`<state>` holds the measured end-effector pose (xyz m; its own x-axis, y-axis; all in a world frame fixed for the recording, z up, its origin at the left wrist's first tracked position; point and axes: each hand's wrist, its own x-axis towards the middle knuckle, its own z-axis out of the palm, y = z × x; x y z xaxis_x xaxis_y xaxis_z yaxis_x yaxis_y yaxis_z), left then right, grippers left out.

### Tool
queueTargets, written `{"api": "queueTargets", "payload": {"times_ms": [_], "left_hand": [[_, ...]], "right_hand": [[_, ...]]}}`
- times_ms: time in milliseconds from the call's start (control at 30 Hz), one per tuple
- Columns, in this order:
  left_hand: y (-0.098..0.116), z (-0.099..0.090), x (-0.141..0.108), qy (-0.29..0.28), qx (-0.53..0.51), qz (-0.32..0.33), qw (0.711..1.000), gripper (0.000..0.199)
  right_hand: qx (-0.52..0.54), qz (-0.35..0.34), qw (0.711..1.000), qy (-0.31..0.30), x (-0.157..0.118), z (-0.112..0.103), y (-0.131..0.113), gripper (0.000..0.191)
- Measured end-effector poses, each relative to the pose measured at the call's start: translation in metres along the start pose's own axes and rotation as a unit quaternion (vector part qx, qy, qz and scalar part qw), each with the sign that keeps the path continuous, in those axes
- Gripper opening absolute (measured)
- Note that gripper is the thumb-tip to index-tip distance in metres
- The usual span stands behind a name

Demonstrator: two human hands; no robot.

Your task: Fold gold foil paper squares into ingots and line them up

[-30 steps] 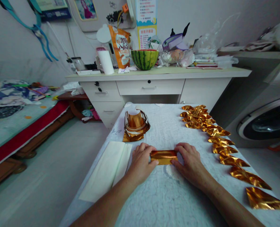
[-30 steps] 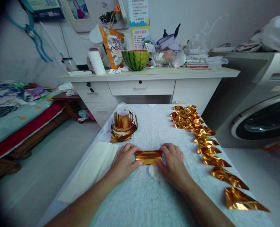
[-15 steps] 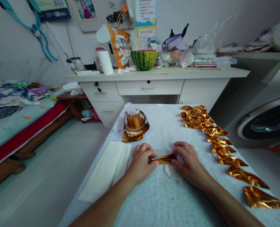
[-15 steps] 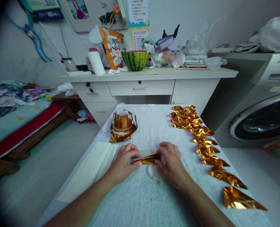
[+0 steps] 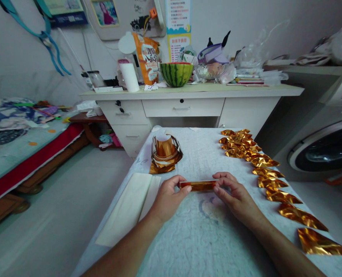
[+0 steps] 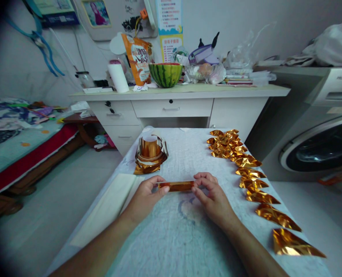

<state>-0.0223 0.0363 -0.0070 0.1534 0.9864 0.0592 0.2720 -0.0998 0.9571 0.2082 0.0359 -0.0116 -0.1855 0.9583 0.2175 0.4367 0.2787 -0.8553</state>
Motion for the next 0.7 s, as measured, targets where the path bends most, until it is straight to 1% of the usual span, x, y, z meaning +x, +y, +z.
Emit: {"api": "queueTargets", "payload": {"times_ms": [67,167,300,400,567,700], "left_hand": [[-0.0015,0.0003,-0.0002,-0.007,-0.055,0.001,0.998,0.013],[-0.0025,0.0022,-0.0006,-0.026,-0.133,-0.021,0.991,0.017],[-0.0013,0.0046,-0.0007,-0.042,-0.198,-0.04,0.978,0.02],[-0.0003,0.0051,-0.0006,-0.045,-0.212,-0.043,0.975,0.022],[-0.0012,0.005,-0.0007,-0.043,-0.203,-0.054,0.977,0.021],[0.0004,0.0062,-0.0004,-0.039,-0.2,-0.058,0.977,0.021]], "right_hand": [[0.036,0.006,0.999,-0.006,0.0006,-0.0001,-0.0022,0.023],[0.085,0.014,0.996,-0.021,0.0002,-0.0002,-0.0045,0.025],[0.139,0.057,0.987,-0.052,-0.0022,0.0009,-0.0035,0.026],[0.174,0.083,0.979,-0.06,-0.0033,0.003,-0.0015,0.028],[0.227,0.097,0.967,-0.062,-0.0024,0.0056,-0.0011,0.03],[0.244,0.107,0.962,-0.065,-0.0025,0.0058,-0.0024,0.031]]}}
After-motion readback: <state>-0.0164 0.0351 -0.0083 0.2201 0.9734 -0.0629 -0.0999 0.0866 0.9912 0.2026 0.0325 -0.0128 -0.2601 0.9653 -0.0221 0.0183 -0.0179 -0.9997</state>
